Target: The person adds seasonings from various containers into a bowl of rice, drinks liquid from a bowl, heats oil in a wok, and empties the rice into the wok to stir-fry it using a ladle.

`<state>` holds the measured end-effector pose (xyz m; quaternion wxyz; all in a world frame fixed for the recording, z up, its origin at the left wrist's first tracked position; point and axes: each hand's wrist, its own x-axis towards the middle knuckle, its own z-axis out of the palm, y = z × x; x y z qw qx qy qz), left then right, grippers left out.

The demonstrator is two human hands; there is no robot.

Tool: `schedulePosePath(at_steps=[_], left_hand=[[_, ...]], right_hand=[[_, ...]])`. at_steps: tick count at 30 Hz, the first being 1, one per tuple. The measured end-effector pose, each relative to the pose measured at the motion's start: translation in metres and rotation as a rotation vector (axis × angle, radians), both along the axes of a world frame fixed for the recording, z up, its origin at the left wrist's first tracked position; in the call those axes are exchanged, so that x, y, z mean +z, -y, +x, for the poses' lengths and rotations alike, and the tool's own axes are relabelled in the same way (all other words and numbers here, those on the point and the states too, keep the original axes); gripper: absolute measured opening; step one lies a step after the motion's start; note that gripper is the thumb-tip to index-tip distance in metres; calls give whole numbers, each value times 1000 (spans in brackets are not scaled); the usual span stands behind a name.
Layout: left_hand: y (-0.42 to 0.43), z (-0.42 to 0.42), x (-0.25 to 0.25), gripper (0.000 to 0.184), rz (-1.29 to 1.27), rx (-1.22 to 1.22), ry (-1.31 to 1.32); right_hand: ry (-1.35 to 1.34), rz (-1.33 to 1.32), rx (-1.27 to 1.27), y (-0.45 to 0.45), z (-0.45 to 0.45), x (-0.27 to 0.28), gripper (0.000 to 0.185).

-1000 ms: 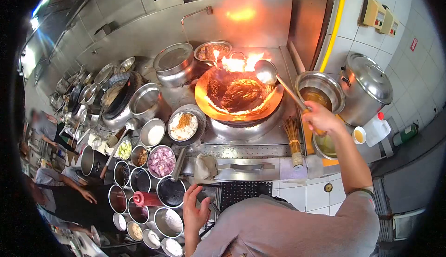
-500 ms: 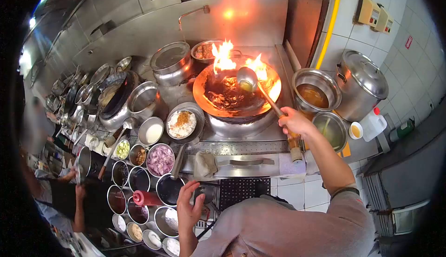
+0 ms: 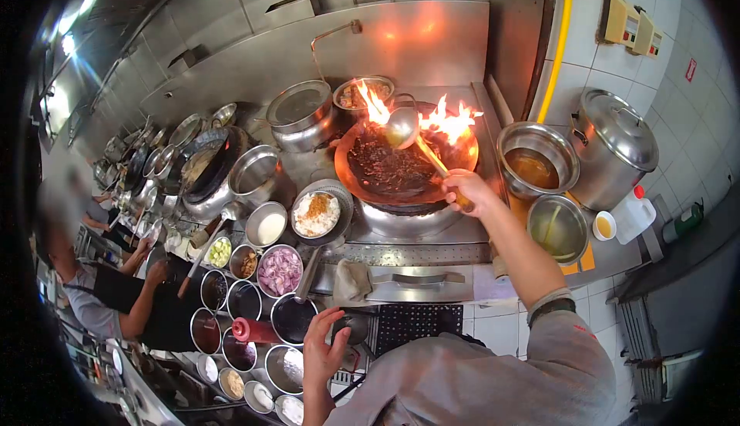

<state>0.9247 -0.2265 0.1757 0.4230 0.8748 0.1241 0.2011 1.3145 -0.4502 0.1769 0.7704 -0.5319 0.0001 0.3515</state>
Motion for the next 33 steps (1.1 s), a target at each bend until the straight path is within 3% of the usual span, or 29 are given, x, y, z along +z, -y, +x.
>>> schedulePosePath(at_steps=[5,8,14,15,18,21,24,27,30,33], left_hand=[[0,-18,-8,33,-36,74,-32],[0,-21,-11,30,-107,92,-41],[-4,-1,-7,31,-58,19,-4],[-4,5,-4,31,-40,-17,4],[-3,15,3,32,-33,-55,8],[-2,14,1,31,-16,-60,13],[-2,6,-3,30,-4,-51,14],[-1,-5,-13,30,-13,-9,-22],[3,-7,-16,30,-17,-4,-49],[10,-5,-10,30,-42,4,-71]], right_hand=[[346,-618,63,49,-9,31,26],[390,-740,151,89,-35,55,33],[-40,-168,15,113,-72,60,43],[-10,-150,8,107,-70,52,47],[348,-530,59,70,-63,35,49],[571,-741,75,59,-42,18,51],[364,-606,127,61,-52,27,40],[1,-198,79,61,-65,33,26],[-307,298,134,51,-45,-1,13],[-389,396,85,28,-25,-19,9]])
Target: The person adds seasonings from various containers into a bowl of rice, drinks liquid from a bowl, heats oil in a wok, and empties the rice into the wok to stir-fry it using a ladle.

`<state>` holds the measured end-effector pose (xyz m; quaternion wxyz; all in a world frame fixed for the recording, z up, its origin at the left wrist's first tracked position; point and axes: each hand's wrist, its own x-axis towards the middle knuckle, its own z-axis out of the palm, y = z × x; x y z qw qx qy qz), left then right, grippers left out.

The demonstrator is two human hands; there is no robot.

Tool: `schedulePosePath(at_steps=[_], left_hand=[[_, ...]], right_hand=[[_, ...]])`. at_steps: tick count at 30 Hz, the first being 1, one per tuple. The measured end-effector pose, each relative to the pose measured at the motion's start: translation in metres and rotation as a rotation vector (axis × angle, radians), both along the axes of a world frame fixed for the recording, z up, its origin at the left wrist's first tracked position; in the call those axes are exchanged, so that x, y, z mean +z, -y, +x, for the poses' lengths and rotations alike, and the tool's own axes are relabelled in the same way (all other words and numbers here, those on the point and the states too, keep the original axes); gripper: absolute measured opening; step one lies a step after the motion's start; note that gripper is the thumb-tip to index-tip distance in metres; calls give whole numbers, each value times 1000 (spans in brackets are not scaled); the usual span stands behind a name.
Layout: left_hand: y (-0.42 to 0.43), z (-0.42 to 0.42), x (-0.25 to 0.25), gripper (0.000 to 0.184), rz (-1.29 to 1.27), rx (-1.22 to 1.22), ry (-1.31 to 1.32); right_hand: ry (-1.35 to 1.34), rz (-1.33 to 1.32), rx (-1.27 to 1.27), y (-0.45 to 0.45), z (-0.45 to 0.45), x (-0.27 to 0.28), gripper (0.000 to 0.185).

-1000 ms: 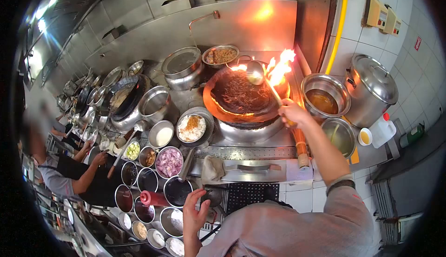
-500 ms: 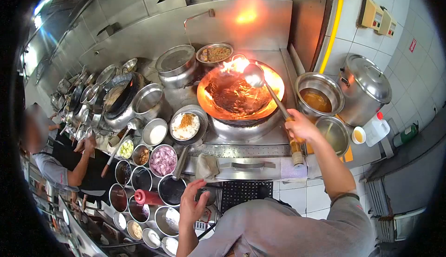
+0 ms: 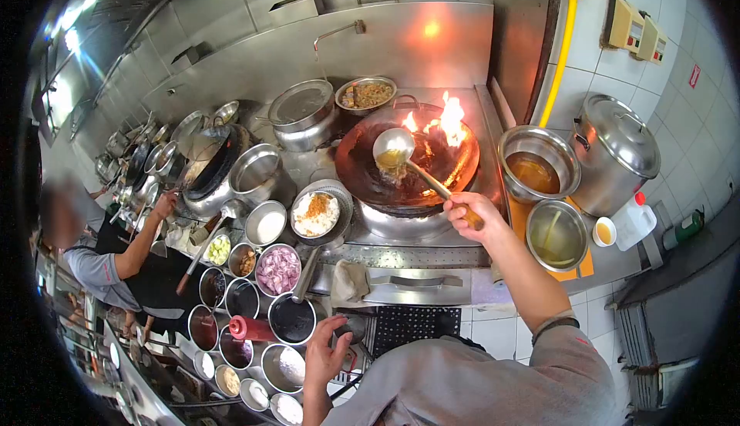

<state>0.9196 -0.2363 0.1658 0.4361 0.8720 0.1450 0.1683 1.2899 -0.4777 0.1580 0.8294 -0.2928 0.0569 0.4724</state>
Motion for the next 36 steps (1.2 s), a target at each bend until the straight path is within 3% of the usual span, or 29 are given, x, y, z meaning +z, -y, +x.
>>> schedulePosePath(at_steps=[2,5,7,9,12,15,20,23,27,28,31,34,36], left_hand=[[-1,0,3,30,6,12,3],[-3,-8,1,30,21,55,25],[-4,-16,0,29,0,100,25],[0,-23,8,29,-3,139,-8],[-8,-30,-12,29,4,158,-2],[-8,-23,-15,29,-2,131,5],[-3,13,6,27,26,-35,45],[3,22,18,27,49,-83,74],[-1,5,21,27,29,-52,50],[-5,-2,12,27,75,-27,70],[-9,-28,1,27,12,82,-31],[-10,-36,-1,27,-5,89,10],[-12,-35,3,27,14,53,46]], right_hand=[[97,-64,-54,-10,13,-10,10],[438,-464,-108,-10,6,22,11],[616,-746,-81,5,4,32,34],[724,-895,-25,30,-2,38,46],[722,-1043,49,52,-39,78,49],[525,-747,-27,65,-55,72,46],[207,-272,-28,40,-33,28,21],[337,-340,-57,9,-15,20,15],[937,-1048,66,10,-21,33,43],[1027,-1116,108,20,-25,35,59],[968,-1147,151,36,-49,54,52],[519,-651,24,35,-43,48,42],[384,-443,-8,20,-26,29,36]])
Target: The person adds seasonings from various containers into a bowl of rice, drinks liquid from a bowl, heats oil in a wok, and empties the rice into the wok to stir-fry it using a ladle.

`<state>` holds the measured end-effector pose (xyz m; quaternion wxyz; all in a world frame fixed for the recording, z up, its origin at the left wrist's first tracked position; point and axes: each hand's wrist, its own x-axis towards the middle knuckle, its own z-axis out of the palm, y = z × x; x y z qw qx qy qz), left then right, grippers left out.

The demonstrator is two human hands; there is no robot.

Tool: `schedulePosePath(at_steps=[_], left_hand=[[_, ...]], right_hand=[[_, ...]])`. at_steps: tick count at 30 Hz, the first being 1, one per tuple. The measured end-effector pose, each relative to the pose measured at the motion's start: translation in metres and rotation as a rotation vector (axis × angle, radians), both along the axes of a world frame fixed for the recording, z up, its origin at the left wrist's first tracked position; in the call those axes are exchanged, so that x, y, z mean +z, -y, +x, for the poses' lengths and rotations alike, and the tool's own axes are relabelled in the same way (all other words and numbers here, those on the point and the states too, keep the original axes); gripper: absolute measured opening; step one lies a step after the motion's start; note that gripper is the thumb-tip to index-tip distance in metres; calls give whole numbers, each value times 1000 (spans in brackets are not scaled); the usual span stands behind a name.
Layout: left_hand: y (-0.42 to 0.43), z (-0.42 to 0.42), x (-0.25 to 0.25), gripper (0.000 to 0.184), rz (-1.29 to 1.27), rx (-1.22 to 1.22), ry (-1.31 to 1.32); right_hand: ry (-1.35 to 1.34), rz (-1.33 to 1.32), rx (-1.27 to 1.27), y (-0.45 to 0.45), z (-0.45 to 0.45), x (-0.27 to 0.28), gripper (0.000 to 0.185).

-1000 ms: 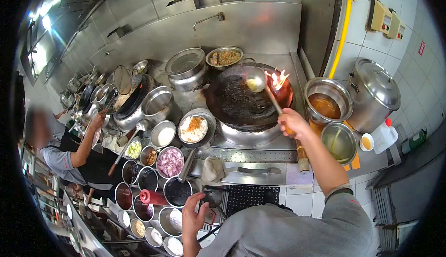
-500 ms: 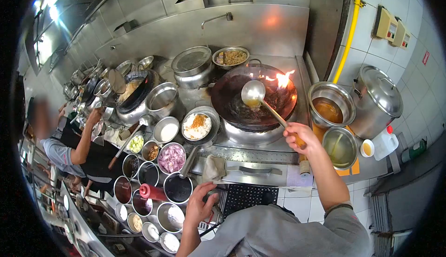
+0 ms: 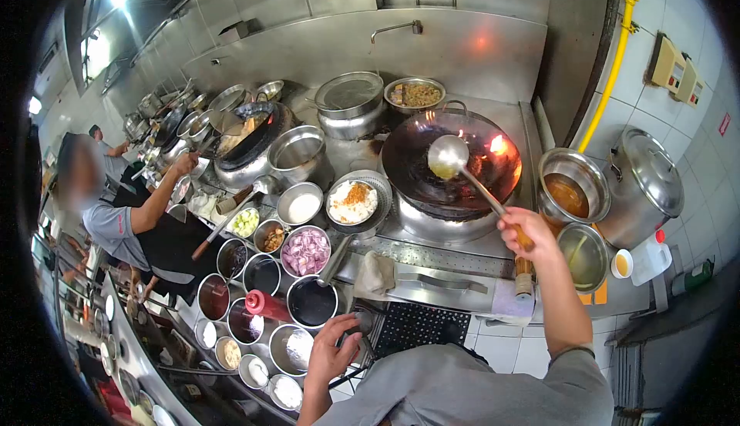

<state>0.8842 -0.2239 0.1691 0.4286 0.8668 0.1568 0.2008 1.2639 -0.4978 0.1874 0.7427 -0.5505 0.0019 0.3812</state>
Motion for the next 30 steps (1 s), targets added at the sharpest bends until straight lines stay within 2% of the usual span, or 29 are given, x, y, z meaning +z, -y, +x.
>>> schedulePosePath(at_steps=[1,4,7,9,11,12,14,15,16,17,18,20,24,25,27,30], left_hand=[[-3,2,0,27,44,-33,41],[-8,-3,19,27,36,-59,63],[-22,-24,20,27,54,-33,91],[-28,-38,20,28,23,10,94],[-27,-51,30,28,-75,76,65],[-30,-54,27,28,-108,100,48],[-37,-57,24,28,-119,98,57],[-41,-55,23,28,-118,104,70],[-44,-53,24,28,-138,104,75],[-48,-52,26,28,-129,106,71],[-52,-51,28,28,-121,112,71],[-60,-43,26,28,-108,147,87],[-68,-31,28,28,-114,238,119],[-70,-31,36,28,-111,234,102],[-72,-27,35,27,-65,274,81],[-71,-24,37,26,-89,389,45]], right_hand=[[-63,107,-11,-9,11,-9,33],[279,-249,33,-52,20,-18,31],[699,-820,29,-68,-13,2,41],[830,-945,111,-43,7,-40,53],[605,-793,124,-47,-32,25,54],[438,-631,98,-41,-31,28,53],[614,-771,122,-42,-43,33,54],[712,-834,138,-46,-46,34,55],[1175,-868,129,-39,-33,8,58],[1654,-965,9,-33,-20,-18,62],[1694,-953,-25,-38,-13,-15,63],[881,-800,-27,-85,-29,58,60],[965,-708,-56,-152,62,74,58],[1063,-731,-45,-179,78,93,56],[1066,-733,-48,-233,108,121,53],[1373,-830,-86,-308,205,109,46]])
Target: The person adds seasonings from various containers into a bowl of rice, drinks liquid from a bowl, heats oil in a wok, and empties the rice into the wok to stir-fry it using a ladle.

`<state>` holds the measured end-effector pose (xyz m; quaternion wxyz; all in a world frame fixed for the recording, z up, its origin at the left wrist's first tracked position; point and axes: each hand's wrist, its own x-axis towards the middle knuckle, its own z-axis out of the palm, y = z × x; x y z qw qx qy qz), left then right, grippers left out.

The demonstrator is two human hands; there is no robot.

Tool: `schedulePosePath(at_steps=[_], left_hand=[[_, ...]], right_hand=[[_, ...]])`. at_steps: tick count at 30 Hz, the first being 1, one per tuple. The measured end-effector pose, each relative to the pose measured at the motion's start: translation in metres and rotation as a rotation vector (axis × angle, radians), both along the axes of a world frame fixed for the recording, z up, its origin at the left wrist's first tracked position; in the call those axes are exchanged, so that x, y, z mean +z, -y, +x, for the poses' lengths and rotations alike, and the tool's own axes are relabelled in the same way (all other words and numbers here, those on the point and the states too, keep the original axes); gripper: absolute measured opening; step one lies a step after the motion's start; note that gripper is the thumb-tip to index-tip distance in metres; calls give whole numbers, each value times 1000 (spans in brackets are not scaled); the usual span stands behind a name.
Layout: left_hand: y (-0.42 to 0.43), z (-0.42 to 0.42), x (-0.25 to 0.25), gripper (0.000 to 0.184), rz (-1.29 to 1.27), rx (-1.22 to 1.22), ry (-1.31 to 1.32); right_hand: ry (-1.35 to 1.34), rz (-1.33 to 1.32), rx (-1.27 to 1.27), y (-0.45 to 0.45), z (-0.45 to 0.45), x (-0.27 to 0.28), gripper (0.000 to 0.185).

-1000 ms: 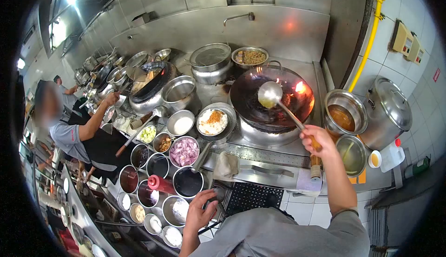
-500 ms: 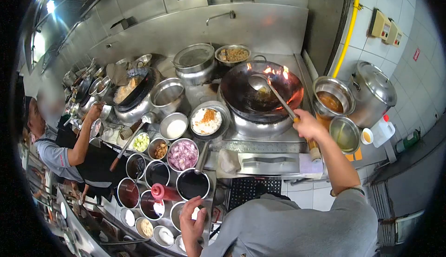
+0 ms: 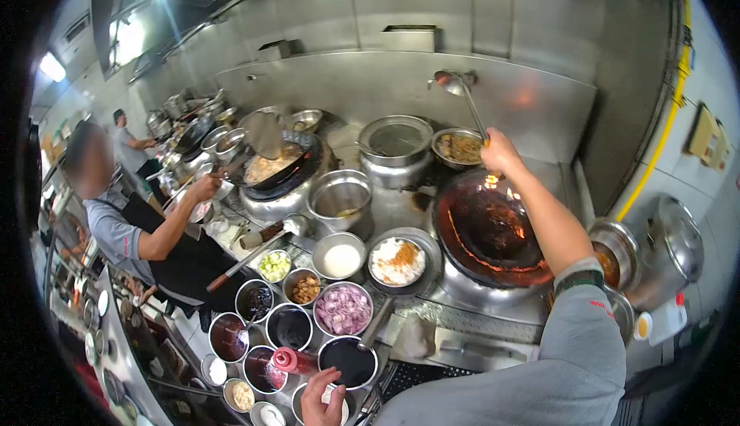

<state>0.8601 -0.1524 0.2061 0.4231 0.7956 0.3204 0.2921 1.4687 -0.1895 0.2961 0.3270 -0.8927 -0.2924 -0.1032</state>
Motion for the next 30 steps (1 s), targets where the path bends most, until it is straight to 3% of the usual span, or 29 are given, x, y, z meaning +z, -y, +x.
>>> schedulePosePath(at_steps=[3,6,9,11,15,16,21,25,30], left_hand=[[1,-3,-9,25,2,94,-59],[3,0,-10,26,11,147,-113],[1,-3,-12,26,-9,162,-130],[1,-7,-16,26,-25,176,-93],[-3,-15,-19,26,-18,158,-75],[-7,-19,-26,34,16,128,-62],[-8,-15,-10,28,-28,24,30],[-6,-21,-8,28,-13,-75,35],[-1,-33,-15,27,23,-159,9]], right_hand=[[-185,-98,-29,-69,21,36,42],[-57,-180,-28,-119,89,15,39],[-225,-75,0,-100,36,51,38],[-202,-68,107,-70,57,40,38],[-163,1,94,29,-32,49,41],[-220,-7,83,57,-54,47,43],[-680,206,39,190,-156,-3,60],[-758,268,-111,229,-226,-23,64],[-769,314,-101,251,-258,-56,59]])
